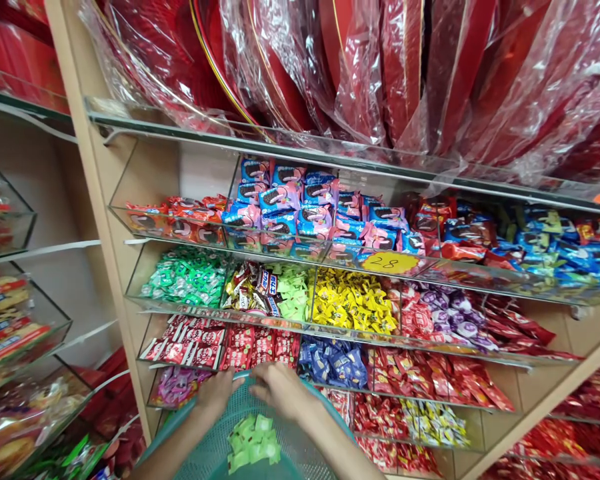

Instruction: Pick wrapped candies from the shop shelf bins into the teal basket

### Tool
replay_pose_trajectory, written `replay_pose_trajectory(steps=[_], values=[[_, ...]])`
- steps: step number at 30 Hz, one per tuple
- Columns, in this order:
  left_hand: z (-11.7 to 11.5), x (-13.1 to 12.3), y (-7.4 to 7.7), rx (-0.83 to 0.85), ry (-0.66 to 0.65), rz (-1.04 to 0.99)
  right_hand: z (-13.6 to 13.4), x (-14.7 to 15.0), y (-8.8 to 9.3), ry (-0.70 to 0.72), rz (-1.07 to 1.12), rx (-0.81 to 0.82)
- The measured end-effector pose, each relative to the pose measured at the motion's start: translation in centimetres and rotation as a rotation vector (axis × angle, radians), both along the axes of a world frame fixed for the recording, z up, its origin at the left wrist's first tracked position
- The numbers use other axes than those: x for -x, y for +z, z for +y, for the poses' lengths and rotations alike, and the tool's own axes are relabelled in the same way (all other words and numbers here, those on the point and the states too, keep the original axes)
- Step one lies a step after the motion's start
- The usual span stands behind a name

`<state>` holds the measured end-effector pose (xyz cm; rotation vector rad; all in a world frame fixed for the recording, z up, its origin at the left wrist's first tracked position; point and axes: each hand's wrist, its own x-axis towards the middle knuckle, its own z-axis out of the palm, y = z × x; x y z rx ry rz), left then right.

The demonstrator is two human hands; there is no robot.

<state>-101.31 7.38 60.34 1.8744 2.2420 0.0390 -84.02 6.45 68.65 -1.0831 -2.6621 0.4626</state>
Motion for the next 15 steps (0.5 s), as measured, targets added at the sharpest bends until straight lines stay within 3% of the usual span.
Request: replay_pose_trajectory(steps=[2,4,6,9,15], values=[[0.0,0.0,-0.2,-0.001,0.012,0.005,0.7,-0.5,4.4,0.008,0.068,-0.139],[0.0,0.0,-0.2,-0.007,0.027,-0.013,2.0,-1.1,8.0,-0.086,0.034,-0.256],[-0.1,-0.1,-0.1,-0.019,0.039,-0.029,3.6,-1.5,10.5,-0.231,-0.063,-0.344],[-0.2,-0.1,-0.1,-0.015,0.028,-0.025,5.8,-1.4,11.9,-0.364,-0.255,-0.377],[-0.2,-0.1,0.0,-0.008,0.031,-0.030,7.2,-0.2,11.5,-0.348,-0.406,-0.307]])
